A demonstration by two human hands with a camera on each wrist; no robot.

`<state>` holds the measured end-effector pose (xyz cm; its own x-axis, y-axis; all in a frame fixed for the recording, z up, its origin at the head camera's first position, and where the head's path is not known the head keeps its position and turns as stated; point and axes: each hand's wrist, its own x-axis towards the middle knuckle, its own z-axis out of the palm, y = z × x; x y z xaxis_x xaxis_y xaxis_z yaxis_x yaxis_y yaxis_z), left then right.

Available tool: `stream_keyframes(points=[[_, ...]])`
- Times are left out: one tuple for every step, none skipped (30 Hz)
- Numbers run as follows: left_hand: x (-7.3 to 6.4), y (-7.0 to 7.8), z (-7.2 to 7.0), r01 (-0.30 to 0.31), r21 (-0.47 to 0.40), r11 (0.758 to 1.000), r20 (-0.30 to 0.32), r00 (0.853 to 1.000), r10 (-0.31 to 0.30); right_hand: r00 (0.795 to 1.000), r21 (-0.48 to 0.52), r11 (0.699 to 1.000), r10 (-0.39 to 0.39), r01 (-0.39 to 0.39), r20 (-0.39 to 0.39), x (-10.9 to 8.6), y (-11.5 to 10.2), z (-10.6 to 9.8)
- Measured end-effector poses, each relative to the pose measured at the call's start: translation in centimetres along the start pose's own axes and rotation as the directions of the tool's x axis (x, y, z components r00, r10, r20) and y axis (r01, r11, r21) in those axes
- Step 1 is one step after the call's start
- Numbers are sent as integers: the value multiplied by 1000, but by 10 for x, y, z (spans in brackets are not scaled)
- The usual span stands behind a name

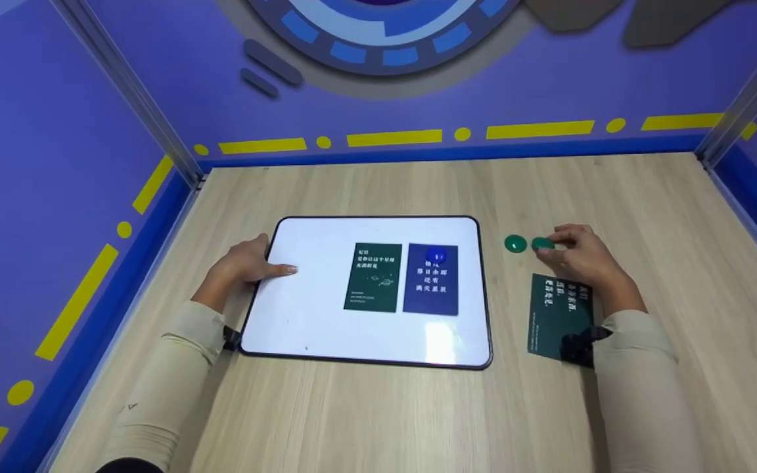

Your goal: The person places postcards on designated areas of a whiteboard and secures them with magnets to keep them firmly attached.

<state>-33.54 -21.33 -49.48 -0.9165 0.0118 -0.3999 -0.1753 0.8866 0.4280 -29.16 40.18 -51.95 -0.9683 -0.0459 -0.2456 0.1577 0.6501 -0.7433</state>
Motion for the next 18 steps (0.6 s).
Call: stream_keyframes(points=[[0, 0, 0, 5, -4, 1000, 2, 1000, -5, 1000, 1, 1000, 0, 0, 1, 0, 0, 0], [-1, 0, 0, 7, -3, 1000, 3, 1000, -7, 1000, 4, 1000, 1, -1, 4, 0, 0, 0], [-1, 0, 0, 9, -5, 1000, 4, 1000, -9, 1000, 7, 1000, 1, -1, 7, 0, 1, 0], [-1, 1, 1, 10, -4, 1000, 4, 1000, -10, 1000, 7, 1000, 0, 0, 10, -1, 1, 0], [-2, 1, 1, 9, -3, 1000, 3, 1000, -9, 1000, 9, 1000, 0, 0, 12, -1, 1, -1], [-2, 2, 1, 5, 3, 1000, 2, 1000, -5, 1000, 9, 1000, 1, -1, 14, -2, 1, -2], [-1, 3, 2, 2, 7, 1000, 2, 1000, -2, 1000, 7, 1000, 4, -4, 16, -2, 1, -3], [-1, 3, 2, -4, 13, 1000, 1, 1000, 4, 1000, 3, 1000, 5, -5, 18, -2, 1, -5], [-1, 3, 2, -7, 17, 1000, 1, 1000, 7, 1000, -2, 1000, 7, -7, 21, -3, 0, -6], [0, 3, 1, -8, 20, 1000, -1, 1000, 8, 1000, -12, 1000, 10, -9, 26, -3, -2, -7], [0, 3, 1, -8, 23, 1000, -2, 1000, 8, 999, -22, 1000, 13, -13, 31, -3, -4, -8], [0, 3, 1, -6, 26, 1000, -1, 1000, 6, 999, -34, 999, 16, -15, 36, -3, -6, -8], [0, 2, 0, -1, 24, 1000, 0, 1000, 1, 999, -44, 999, 16, -14, 40, -3, -9, -7], [0, 2, 0, 3, 25, 1000, 3, 1000, -3, 999, -48, 999, 14, -12, 43, -4, -12, -6], [0, 2, 0, 4, 30, 1000, 5, 1000, -4, 999, -48, 999, 11, -9, 41, -4, -15, -5], [0, 2, 0, 6, 33, 999, 6, 1000, -6, 999, -46, 999, 7, -6, 33, -5, -18, -4], [-1, 3, 1, 5, 39, 999, 8, 1000, -5, 1000, -40, 999, 4, -3, 25, -6, -21, -3], [-1, 4, 1, 3, 44, 999, 12, 1000, -3, 1000, -31, 1000, 2, -1, 15, -7, -23, -2]])
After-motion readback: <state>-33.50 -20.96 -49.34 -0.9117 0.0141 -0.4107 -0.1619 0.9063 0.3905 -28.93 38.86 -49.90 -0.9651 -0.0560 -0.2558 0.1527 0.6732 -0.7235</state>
